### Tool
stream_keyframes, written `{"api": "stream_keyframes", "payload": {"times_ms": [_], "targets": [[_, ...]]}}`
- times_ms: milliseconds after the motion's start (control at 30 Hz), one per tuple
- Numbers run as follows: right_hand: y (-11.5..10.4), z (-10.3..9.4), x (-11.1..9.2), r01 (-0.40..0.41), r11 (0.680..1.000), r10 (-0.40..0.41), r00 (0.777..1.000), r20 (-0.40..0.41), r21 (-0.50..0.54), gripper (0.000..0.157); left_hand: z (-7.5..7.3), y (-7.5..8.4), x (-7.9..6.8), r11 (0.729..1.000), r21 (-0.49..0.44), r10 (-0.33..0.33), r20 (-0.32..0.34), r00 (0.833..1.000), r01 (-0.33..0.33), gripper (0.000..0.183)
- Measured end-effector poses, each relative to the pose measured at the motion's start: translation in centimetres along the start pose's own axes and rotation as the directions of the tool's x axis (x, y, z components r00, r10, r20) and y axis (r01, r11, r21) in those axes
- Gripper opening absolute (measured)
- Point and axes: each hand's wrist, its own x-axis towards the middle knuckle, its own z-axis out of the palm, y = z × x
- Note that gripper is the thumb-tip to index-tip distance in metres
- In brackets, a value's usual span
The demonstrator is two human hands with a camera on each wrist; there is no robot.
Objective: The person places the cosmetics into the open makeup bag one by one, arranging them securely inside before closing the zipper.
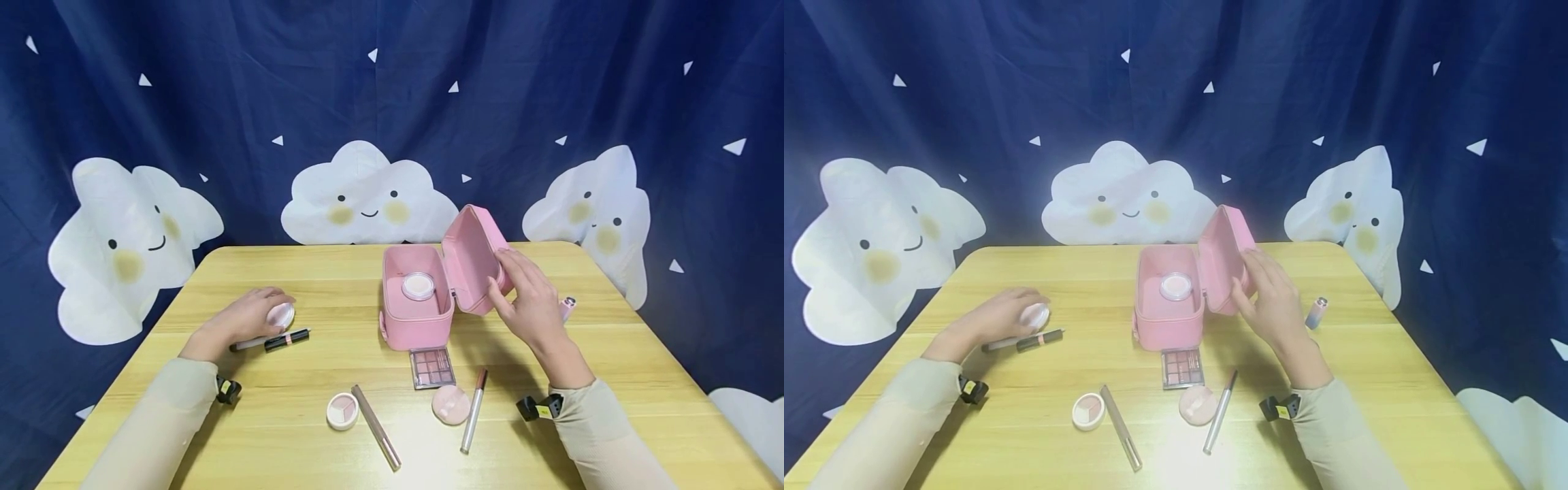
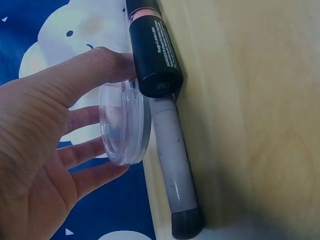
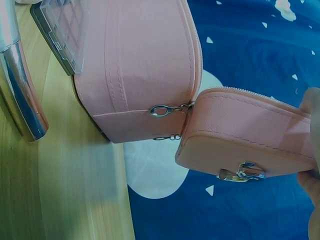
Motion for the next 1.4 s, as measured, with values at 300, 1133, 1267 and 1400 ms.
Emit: {"api": "stream_keyframes", "payload": {"times_ms": [300, 1133, 1267, 1400], "targets": [[-0.1, -0.1, 0.2, 0.008, 0.999, -0.006, 0.999, -0.041, 0.033, 0.043, -0.2, 0.0, 0.6, 1.000, -0.004, 0.004, -0.011, 1.000, -0.004, 0.056], [0.2, -0.2, -0.2, 0.022, 1.000, -0.022, 1.000, -0.010, 0.016, 0.044, -5.8, 8.7, 7.2, 0.971, -0.002, 0.238, -0.091, 0.967, -0.239, 0.060], [0.1, -0.1, -0.1, 0.034, 0.999, -0.033, 0.999, -0.031, 0.035, 0.044, -6.7, 10.9, 8.7, 0.963, 0.002, 0.270, -0.090, 0.959, -0.271, 0.063], [0.1, -0.2, 0.0, 0.023, 0.999, -0.022, 0.999, -0.023, 0.029, 0.044, -7.3, 13.3, 10.3, 0.956, -0.016, 0.290, -0.086, 0.953, -0.293, 0.065]]}}
